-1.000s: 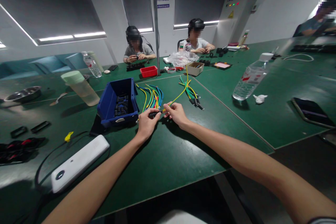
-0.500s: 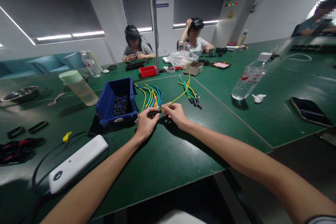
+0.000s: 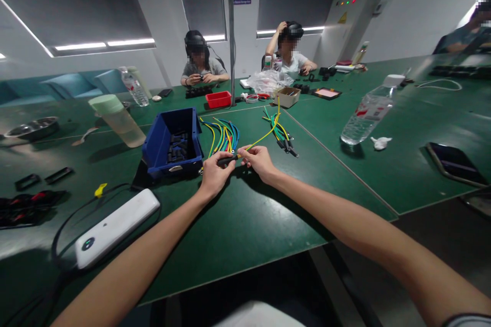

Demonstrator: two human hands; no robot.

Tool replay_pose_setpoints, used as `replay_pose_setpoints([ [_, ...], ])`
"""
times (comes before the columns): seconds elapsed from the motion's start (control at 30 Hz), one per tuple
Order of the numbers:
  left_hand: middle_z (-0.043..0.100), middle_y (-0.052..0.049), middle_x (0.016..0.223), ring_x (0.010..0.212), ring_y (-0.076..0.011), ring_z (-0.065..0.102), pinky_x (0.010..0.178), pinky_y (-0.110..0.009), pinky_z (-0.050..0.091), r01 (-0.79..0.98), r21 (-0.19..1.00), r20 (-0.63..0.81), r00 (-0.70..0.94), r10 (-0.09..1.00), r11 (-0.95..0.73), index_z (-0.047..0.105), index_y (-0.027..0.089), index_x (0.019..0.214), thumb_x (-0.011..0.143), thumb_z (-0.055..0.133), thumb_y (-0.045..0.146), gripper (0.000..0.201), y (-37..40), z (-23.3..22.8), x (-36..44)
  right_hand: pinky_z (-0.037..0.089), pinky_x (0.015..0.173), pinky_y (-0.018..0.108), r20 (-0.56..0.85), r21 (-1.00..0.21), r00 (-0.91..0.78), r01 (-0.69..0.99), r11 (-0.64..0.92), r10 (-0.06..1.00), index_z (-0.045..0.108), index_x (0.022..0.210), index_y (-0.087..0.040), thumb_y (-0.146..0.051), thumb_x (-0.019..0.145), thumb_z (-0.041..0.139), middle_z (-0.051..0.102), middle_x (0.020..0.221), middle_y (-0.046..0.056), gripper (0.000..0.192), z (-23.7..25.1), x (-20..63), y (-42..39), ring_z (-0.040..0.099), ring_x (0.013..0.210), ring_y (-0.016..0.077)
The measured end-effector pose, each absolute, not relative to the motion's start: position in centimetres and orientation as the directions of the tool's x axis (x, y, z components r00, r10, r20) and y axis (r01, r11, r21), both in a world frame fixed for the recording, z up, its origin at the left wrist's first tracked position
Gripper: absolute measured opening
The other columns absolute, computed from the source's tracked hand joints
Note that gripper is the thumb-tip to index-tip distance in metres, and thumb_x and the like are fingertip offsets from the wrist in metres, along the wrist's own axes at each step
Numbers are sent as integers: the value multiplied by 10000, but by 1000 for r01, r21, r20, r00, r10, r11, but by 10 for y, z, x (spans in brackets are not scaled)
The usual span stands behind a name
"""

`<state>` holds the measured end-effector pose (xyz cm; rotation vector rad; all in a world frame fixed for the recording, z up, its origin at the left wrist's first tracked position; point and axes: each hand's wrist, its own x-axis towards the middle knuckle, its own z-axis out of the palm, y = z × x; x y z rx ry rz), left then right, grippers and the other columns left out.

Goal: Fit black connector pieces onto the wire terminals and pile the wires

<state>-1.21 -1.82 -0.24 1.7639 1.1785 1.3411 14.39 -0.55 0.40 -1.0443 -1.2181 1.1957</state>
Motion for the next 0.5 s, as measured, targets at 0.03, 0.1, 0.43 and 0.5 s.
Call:
replay_pose_setpoints([
  [0.03, 697, -49, 843, 711, -152, 651, 676, -264, 526, 299, 858, 410, 92, 907, -418, 647, 154, 916, 728, 662, 280, 227, -18, -2, -12, 340, 405, 184, 108, -990, -30, -95, 105, 994, 665, 787, -118, -460, 681, 689, 604, 590, 13, 359, 3, 144, -5, 523, 472, 85],
  [0.1, 691, -41, 849, 731, -152, 649, 698, -269, 523, 335, 832, 431, 112, 895, -442, 638, 159, 916, 740, 649, 277, 212, -18, -2, -13, 340, 401, 182, 103, -990, -21, -98, 101, 994, 668, 809, -120, -456, 672, 699, 614, 605, 18, 364, 2, 144, -4, 534, 479, 88],
  [0.43, 685, -32, 902, 801, -163, 648, 739, -282, 508, 443, 753, 453, 189, 871, -487, 609, 178, 952, 765, 606, 217, 191, -21, 2, -9, 346, 395, 188, 127, -987, 6, -102, 126, 992, 624, 787, -154, -439, 650, 722, 600, 583, -9, 331, 0, 143, -4, 538, 463, 94],
  [0.5, 686, -26, 888, 781, -156, 646, 725, -276, 505, 447, 749, 461, 179, 869, -489, 614, 179, 948, 768, 602, 210, 182, -21, 3, -9, 338, 390, 190, 128, -986, 8, -107, 128, 992, 608, 768, -158, -451, 642, 728, 592, 573, -12, 341, -1, 143, -4, 537, 461, 98],
])
